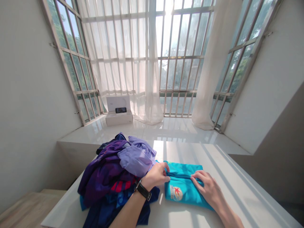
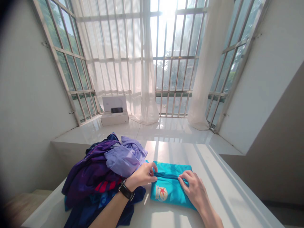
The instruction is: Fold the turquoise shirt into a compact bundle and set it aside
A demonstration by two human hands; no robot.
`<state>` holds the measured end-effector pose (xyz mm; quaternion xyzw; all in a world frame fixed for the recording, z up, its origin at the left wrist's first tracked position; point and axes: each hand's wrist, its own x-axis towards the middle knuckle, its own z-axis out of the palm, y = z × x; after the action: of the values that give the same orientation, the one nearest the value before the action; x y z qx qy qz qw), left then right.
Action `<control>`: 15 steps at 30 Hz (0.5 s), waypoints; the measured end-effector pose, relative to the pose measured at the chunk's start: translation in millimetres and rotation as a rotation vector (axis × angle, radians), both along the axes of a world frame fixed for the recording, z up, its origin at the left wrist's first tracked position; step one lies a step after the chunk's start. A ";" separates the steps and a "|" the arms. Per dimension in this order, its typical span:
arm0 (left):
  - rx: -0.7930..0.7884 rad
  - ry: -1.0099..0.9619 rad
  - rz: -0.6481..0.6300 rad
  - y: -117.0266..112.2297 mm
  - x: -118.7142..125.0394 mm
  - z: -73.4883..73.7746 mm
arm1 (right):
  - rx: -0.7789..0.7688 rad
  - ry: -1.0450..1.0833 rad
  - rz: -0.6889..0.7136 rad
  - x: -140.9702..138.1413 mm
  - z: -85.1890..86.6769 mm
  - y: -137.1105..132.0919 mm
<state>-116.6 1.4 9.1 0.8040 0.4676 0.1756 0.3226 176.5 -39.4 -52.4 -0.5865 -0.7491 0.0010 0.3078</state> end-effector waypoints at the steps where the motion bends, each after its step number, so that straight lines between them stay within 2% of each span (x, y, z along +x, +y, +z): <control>1: 0.005 0.003 -0.001 -0.1 -0.5 -0.2 | -0.002 0.001 0.002 -0.2 0.4 -0.1; 15: 0.137 0.130 -0.029 -11.3 -0.9 12.0 | 0.014 0.007 0.042 1.3 1.1 0.5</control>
<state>-117.5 -9.9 21.1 0.8406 0.4626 0.1499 0.2385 177.8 -38.9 -51.3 -0.5686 -0.7602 0.0045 0.3144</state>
